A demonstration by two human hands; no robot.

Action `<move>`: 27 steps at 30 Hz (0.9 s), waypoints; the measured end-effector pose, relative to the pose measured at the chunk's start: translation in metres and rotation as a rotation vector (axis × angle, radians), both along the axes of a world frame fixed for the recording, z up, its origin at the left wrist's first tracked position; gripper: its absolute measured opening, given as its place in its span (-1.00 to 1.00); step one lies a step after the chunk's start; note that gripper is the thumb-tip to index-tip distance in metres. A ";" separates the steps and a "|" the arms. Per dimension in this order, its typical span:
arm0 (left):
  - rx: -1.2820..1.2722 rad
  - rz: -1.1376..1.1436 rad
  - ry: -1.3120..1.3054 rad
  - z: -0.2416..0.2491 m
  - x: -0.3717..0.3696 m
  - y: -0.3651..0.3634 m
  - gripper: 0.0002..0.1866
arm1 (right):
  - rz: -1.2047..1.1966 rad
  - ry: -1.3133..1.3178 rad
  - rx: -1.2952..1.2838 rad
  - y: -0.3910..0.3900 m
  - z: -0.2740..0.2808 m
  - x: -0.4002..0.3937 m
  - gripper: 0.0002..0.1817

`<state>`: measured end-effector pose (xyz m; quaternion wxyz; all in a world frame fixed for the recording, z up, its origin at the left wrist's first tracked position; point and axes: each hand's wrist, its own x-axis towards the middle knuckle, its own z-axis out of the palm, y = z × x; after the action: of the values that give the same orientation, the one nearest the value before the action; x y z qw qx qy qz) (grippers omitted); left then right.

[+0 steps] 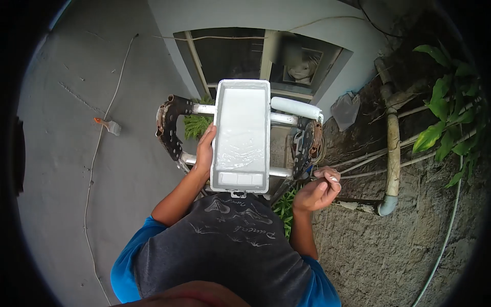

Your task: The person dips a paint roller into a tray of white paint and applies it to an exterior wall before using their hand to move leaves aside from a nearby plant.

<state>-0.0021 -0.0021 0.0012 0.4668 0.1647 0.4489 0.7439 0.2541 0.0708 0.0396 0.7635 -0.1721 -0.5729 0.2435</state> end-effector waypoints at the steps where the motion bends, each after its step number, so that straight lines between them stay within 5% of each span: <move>1: 0.003 -0.003 -0.003 0.002 0.001 0.000 -0.43 | -0.046 -0.068 0.010 0.001 -0.001 -0.004 -0.83; 11: -0.020 0.035 0.056 0.016 0.009 -0.005 -0.42 | -0.249 -0.291 0.183 0.015 -0.016 -0.014 -0.73; 20: -0.027 0.071 0.048 0.000 0.002 -0.001 -0.43 | -0.427 -0.363 0.066 0.019 -0.013 -0.022 -0.65; 27: -0.049 0.045 0.070 0.015 0.009 -0.005 -0.38 | -0.446 -0.346 0.091 0.017 0.000 -0.026 -0.78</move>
<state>0.0065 -0.0076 0.0164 0.4376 0.1691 0.4866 0.7370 0.2280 0.0878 0.0399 0.6961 -0.2983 -0.6530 0.0104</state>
